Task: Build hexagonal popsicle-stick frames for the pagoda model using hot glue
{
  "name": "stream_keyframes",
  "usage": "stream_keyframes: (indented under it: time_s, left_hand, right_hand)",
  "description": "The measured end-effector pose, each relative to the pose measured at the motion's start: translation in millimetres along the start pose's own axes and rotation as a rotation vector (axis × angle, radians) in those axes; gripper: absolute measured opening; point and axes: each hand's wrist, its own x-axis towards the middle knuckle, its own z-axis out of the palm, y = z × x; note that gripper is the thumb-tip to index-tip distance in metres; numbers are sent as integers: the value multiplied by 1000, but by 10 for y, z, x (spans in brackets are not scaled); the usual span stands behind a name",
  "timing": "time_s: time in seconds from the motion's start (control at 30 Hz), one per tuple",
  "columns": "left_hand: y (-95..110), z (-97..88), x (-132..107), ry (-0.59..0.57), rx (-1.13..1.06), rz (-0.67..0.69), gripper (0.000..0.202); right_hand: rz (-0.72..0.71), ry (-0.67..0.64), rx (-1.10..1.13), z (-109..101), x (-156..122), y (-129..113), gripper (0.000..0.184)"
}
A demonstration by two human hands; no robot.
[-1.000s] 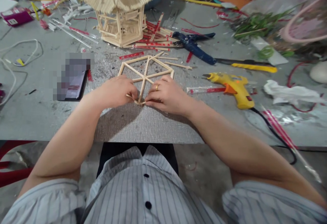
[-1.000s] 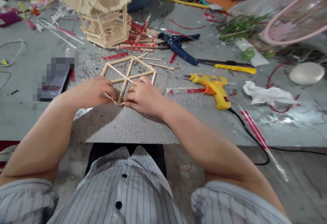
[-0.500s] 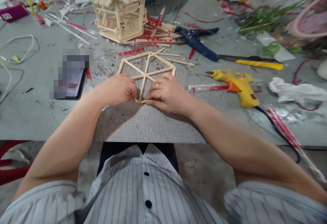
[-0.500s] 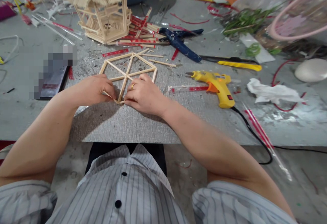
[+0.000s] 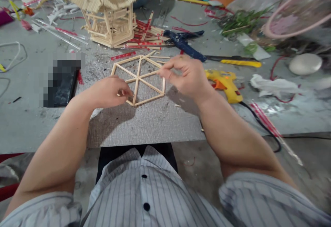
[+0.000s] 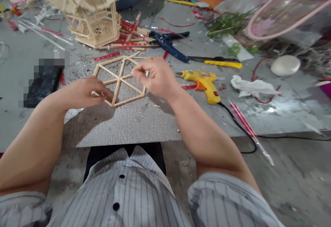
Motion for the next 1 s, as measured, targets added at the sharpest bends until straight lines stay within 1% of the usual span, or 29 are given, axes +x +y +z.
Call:
stream_keyframes:
  time_s: [0.03,0.07,0.13,0.2,0.33,0.43,0.53,0.6,0.7,0.87,0.93,1.0]
  left_hand:
    - [0,1,4,28,15,-21,29]
    - [2,9,11,52,32,-40,29]
    - [9,42,31,84,54,-65,27]
    - [14,86,51,108,60,-74,26]
    - [17,149,67,159,59,-63,23]
    - [51,171,61,235,70,25,21]
    - [139,203,66,296,106,123,23]
    - [212,230,85,279,132,139,21]
    - [302,262,126,216,146,111,18]
    - [392,254,176,115,155,2,20]
    - [416,236,179,62,213,-15,22]
    - [430,220,177,39,263,-15,24]
  right_hand:
    - [37,55,22,-43,14,48,29]
    - [62,78,31,-71,27,92,29]
    - [79,45,13,-83,45,150,28]
    - [67,-48,-26,-64,58,166,26]
    - [-20,-257,-49,-69,67,120,21]
    - [-60,-399,-74,-107,67,87,19]
    - [-75,-498,-121,-102,63,67,17]
    - [-99,-555,-144,-71,60,56,15]
    - [-143,-598,-177,-21,59,46,16]
    - [-168,-624,-253,4,60,17,19]
    - [-180,-614,-279,2,57,-8,18]
    - [-190,-602,-289,4,52,-30,17]
